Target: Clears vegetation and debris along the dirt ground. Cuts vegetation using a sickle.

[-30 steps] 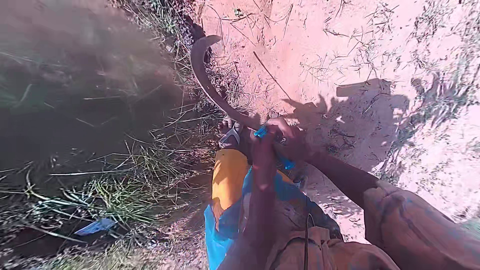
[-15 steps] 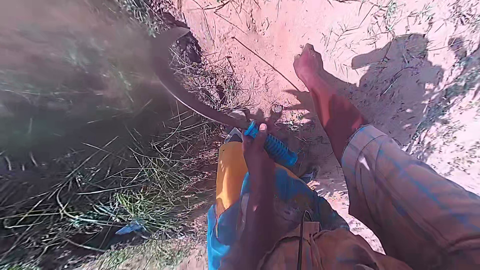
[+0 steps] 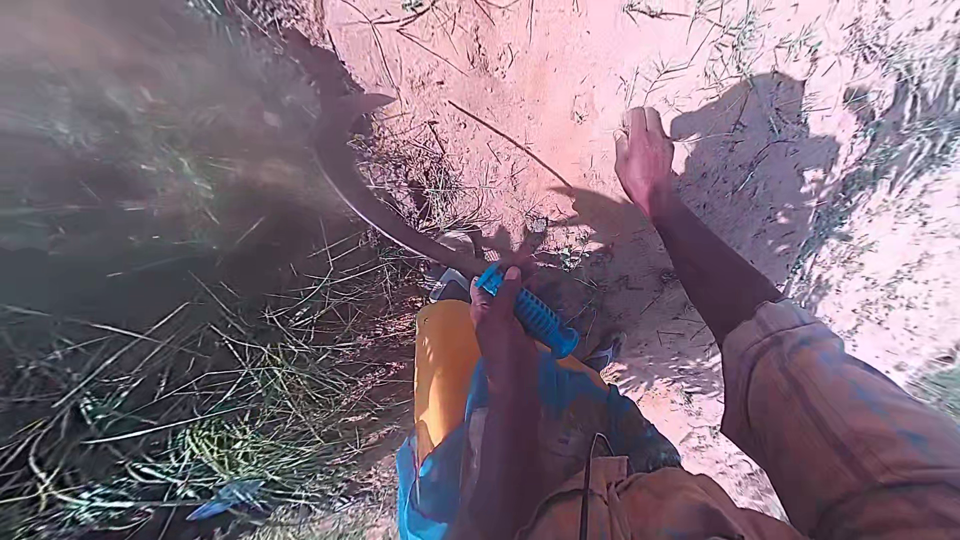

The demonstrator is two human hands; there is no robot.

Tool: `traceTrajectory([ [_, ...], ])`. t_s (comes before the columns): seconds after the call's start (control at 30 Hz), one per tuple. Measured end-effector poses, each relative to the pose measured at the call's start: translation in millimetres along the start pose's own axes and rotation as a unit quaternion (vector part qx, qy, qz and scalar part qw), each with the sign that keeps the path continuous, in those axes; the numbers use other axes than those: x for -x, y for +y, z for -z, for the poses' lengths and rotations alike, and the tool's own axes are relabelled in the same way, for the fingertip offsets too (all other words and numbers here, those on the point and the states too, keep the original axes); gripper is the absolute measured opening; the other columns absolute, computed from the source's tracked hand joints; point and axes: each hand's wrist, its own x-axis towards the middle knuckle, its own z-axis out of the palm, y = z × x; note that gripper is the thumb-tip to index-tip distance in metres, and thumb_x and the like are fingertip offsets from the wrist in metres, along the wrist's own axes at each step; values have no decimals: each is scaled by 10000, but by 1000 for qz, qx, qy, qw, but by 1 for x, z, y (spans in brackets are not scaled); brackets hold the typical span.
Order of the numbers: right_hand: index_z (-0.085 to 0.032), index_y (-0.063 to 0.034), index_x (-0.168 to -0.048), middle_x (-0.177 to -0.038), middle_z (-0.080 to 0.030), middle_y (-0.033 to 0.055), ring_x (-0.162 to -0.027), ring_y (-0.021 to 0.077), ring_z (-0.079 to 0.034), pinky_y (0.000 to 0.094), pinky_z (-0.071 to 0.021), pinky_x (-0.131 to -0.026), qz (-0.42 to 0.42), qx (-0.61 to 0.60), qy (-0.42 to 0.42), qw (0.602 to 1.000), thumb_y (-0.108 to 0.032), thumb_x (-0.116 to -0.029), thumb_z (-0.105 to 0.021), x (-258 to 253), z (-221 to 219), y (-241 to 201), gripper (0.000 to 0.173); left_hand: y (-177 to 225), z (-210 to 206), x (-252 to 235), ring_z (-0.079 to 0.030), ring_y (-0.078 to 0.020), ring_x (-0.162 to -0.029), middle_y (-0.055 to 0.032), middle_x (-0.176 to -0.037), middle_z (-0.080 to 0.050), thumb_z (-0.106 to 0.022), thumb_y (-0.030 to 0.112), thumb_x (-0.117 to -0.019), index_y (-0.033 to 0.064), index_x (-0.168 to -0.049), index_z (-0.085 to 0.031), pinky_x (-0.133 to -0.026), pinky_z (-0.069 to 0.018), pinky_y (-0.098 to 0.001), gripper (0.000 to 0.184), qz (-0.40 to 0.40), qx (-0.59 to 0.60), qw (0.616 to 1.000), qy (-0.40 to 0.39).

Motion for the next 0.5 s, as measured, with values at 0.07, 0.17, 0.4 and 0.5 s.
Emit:
traceTrajectory([
  [0.07,-503,36,-1419,-1460,-502,281,-1221,469,-601,617,-505,-930,-22,42,26,999,-97,-993,-545,-33,9,23,448,-1,1,0,-717,-137,-872,-83,-1015,-726,-407,33,-1086,18,-1201,-572,-782,-596,-275,201,-1,8,1000,2],
  [0.17,-404,2,-1523,-1501,-442,304,-1182,514,-603,652,-505,-909,-62,101,-43,992,-83,-963,-614,-50,8,21,603,-4,-2,1,-721,-140,-869,-82,-1001,-726,-414,28,-1084,17,-1189,-562,-785,-600,-280,182,1,17,1000,10],
  [0.4,-494,2,-1420,-1301,-632,278,-1231,450,-612,630,-467,-976,-163,116,-98,975,-139,-999,-529,-41,-18,12,445,2,-8,-1,-702,-128,-772,-88,-938,-709,-395,22,-1083,3,-1161,-552,-696,-591,-259,176,9,11,1000,18],
  [0.5,-591,23,-1317,-1278,-651,273,-1249,433,-608,619,-475,-988,-162,94,-129,974,-154,-1025,-488,-29,-12,6,357,3,-12,-1,-684,-115,-771,-92,-951,-679,-389,20,-1084,0,-1179,-511,-696,-580,-239,156,3,19,1000,21],
])
